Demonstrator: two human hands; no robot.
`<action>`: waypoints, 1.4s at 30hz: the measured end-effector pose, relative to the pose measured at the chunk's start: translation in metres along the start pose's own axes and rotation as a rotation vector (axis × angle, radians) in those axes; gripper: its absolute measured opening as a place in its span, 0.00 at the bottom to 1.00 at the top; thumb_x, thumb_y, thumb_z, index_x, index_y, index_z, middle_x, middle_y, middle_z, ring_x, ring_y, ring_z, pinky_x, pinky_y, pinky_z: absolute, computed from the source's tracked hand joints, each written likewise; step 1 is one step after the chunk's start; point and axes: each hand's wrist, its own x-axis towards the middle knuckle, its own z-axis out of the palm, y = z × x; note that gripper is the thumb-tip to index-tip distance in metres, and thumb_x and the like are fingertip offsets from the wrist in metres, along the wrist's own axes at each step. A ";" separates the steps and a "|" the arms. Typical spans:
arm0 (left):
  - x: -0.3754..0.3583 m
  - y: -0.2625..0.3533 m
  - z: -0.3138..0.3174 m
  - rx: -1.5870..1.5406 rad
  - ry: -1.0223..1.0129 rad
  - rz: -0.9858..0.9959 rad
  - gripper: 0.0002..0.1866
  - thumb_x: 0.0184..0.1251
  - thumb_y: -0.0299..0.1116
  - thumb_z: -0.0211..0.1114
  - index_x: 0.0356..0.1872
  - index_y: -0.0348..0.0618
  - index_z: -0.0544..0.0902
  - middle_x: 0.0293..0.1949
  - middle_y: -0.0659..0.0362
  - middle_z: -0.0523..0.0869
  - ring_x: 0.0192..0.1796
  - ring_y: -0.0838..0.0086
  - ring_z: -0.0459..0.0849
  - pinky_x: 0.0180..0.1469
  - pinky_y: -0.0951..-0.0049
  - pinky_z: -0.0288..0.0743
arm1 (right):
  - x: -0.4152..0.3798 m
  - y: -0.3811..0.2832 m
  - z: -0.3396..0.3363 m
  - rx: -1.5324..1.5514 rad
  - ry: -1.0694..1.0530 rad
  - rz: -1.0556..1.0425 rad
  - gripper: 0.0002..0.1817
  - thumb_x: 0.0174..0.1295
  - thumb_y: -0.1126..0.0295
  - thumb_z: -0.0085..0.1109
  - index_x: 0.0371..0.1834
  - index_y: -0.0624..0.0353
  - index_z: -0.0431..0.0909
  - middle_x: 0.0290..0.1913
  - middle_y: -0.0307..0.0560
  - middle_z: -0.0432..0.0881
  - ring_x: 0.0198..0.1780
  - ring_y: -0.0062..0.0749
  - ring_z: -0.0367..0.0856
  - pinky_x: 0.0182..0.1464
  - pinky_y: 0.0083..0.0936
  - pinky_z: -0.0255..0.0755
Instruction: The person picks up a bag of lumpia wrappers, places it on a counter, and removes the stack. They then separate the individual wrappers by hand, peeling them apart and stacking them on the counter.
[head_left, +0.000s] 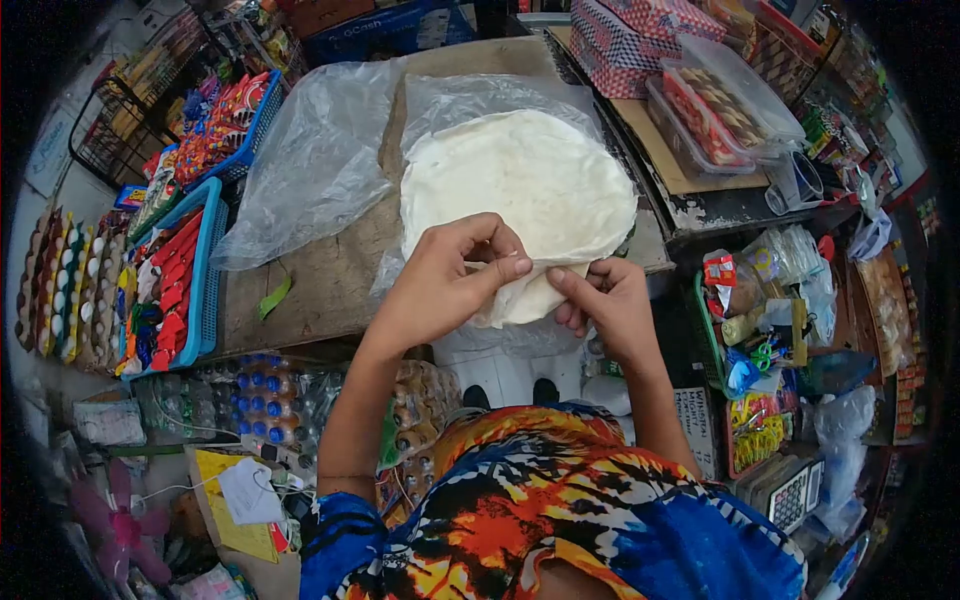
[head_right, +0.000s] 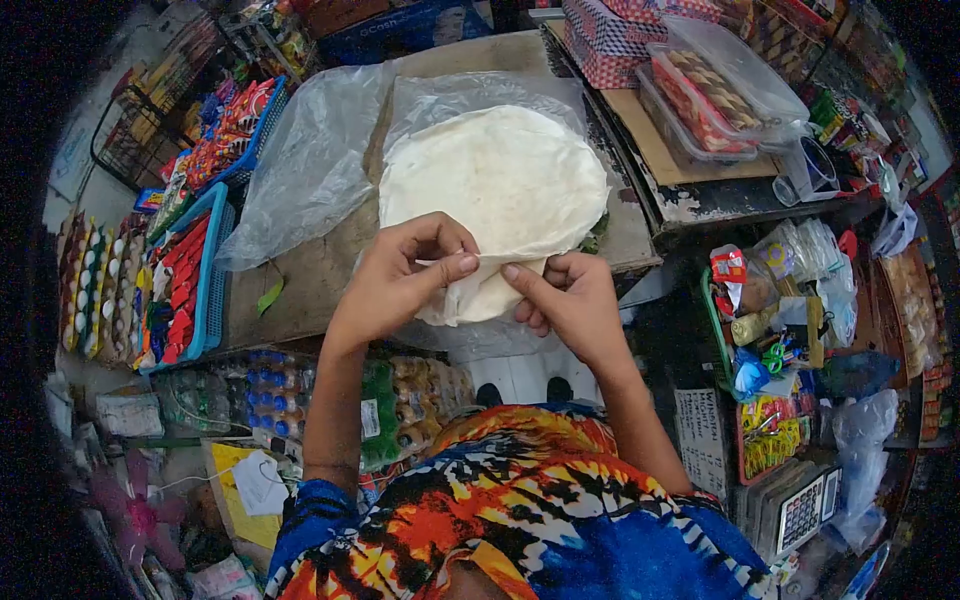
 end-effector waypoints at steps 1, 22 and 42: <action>-0.002 0.002 0.001 0.003 0.004 0.000 0.09 0.61 0.30 0.68 0.32 0.37 0.77 0.36 0.62 0.81 0.36 0.83 0.76 0.39 0.78 0.72 | -0.001 -0.003 0.000 -0.025 0.022 -0.063 0.12 0.60 0.67 0.64 0.31 0.68 0.81 0.18 0.40 0.79 0.16 0.15 0.72 0.19 0.14 0.64; 0.018 0.009 -0.063 0.097 0.321 0.191 0.12 0.57 0.29 0.63 0.37 0.28 0.84 0.35 0.61 0.85 0.35 0.78 0.80 0.36 0.77 0.74 | 0.041 -0.043 -0.012 -0.198 -0.020 -0.278 0.15 0.56 0.68 0.62 0.15 0.62 0.75 0.13 0.30 0.66 0.16 0.11 0.60 0.19 0.18 0.49; 0.000 0.042 -0.043 0.137 0.228 0.138 0.15 0.57 0.29 0.67 0.43 0.30 0.82 0.50 0.53 0.80 0.47 0.71 0.83 0.48 0.73 0.77 | 0.074 -0.088 0.019 -0.544 0.127 -0.815 0.15 0.53 0.67 0.62 0.36 0.69 0.83 0.29 0.62 0.83 0.32 0.48 0.85 0.38 0.33 0.76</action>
